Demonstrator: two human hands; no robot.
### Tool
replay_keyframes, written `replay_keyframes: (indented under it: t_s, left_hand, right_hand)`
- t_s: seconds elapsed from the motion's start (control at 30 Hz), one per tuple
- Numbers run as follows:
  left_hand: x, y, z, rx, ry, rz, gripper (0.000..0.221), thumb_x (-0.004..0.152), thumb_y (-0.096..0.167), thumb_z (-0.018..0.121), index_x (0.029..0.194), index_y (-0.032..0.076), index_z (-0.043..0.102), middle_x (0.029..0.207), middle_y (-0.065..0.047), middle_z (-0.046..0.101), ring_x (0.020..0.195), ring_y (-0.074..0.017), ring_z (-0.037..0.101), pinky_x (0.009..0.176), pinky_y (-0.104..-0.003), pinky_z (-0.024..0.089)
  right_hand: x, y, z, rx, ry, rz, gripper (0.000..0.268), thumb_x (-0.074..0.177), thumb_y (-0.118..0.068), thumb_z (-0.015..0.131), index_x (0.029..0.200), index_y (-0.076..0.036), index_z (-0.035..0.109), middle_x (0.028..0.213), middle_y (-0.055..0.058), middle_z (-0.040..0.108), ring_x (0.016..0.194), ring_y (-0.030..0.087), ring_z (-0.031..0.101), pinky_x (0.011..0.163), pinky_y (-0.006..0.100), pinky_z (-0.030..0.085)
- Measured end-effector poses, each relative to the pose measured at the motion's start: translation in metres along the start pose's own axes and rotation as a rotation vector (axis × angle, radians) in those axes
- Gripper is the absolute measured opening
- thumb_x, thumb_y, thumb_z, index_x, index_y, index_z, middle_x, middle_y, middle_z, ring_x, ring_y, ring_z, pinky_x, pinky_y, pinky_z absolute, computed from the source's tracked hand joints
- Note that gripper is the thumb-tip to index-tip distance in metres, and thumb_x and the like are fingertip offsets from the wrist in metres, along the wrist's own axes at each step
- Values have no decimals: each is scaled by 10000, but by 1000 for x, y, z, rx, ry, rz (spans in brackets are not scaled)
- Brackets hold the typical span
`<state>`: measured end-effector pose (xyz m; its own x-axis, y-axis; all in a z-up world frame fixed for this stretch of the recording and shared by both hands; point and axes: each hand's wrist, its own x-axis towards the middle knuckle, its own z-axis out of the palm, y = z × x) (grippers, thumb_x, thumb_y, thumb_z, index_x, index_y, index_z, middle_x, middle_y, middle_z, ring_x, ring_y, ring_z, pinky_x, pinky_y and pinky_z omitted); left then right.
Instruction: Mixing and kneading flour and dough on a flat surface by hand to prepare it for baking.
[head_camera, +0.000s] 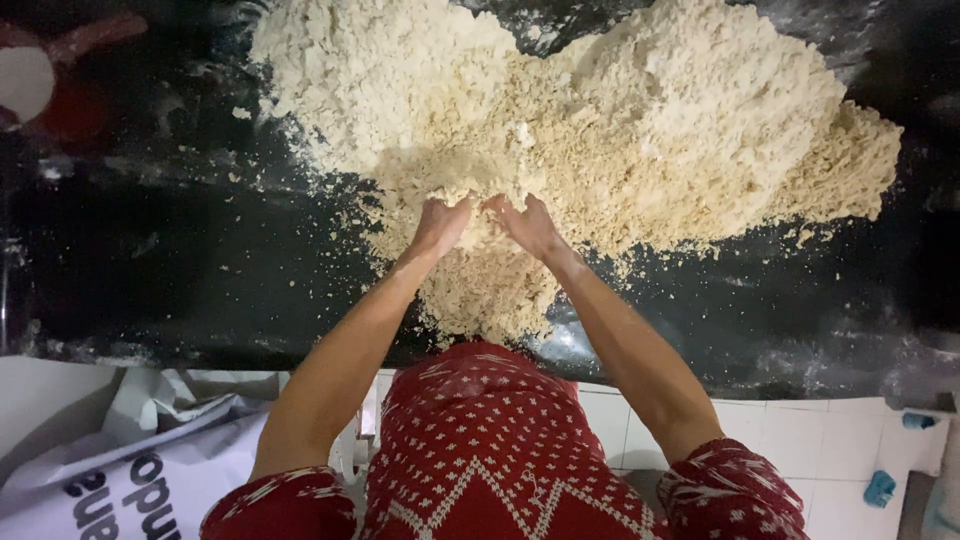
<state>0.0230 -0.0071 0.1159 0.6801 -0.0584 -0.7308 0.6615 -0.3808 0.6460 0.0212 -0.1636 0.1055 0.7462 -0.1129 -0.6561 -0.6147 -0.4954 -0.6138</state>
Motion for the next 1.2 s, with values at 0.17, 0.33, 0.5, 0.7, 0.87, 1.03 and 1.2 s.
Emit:
replay_keyframes:
  t_s: [0.17, 0.33, 0.5, 0.7, 0.87, 1.03, 1.2]
  left_hand:
    - [25, -9, -5, -45, 235, 229, 642, 848, 190, 633, 1366, -157, 477, 1299, -381, 551, 1291, -512, 525, 1049, -560, 462]
    - [32, -25, -6, -79, 402, 322, 529, 748, 136, 752, 1263, 26, 693, 1066, -229, 751, 1101, -401, 703, 885, -508, 601]
    - [11, -16, -14, 44, 74, 301, 827, 903, 312, 707, 1606, 85, 335, 1542, -492, 215, 1455, -627, 220, 1207, -675, 260]
    - [27, -28, -17, 154, 70, 455, 386, 934, 163, 632, 1305, 149, 526, 1249, -315, 543, 1322, -559, 476, 1107, -614, 371]
    - [39, -33, -7, 287, 20, 511, 669, 899, 240, 753, 1492, 216, 445, 1492, -303, 326, 1410, -554, 354, 1115, -639, 386]
    - [-13, -23, -6, 801, -64, 764, 1121, 772, 67, 881, 1653, 273, 219, 1689, -273, -90, 1523, -550, 2, 1127, -807, 187]
    - [51, -89, 27, 1330, 184, 1226, 1521, 460, 531, 992, 1656, 124, 143, 1678, -151, 210, 1441, -363, 328, 1030, -860, 234]
  right_hand:
    - [31, 10, 10, 100, 63, -53, 982, 870, -508, 723, 1556, 68, 321, 1548, 339, 375, 1419, 460, 437, 1185, 575, 354]
    - [60, 42, 21, 3, 83, -26, 852, 896, -448, 706, 1531, 15, 378, 1513, 283, 449, 1402, 437, 467, 1155, 552, 413]
    - [55, 59, 11, -91, 7, -51, 831, 970, -359, 698, 1540, 103, 306, 1493, 344, 434, 1412, 461, 442, 1122, 556, 462]
    - [36, 59, -13, 290, -119, -216, 481, 1006, -95, 617, 1471, -24, 517, 1395, 276, 549, 1264, 400, 576, 901, 455, 637]
    - [87, 131, 16, 56, 72, -128, 510, 920, -389, 763, 1120, 27, 545, 701, 89, 572, 614, 206, 608, 606, 416, 481]
    - [78, 124, 35, -160, 79, -152, 421, 887, -366, 741, 747, -11, 561, 660, 163, 543, 672, 328, 601, 643, 426, 462]
    - [50, 85, 17, -715, 36, -241, 413, 904, -442, 667, 950, -47, 776, 882, 228, 728, 913, 442, 742, 772, 546, 595]
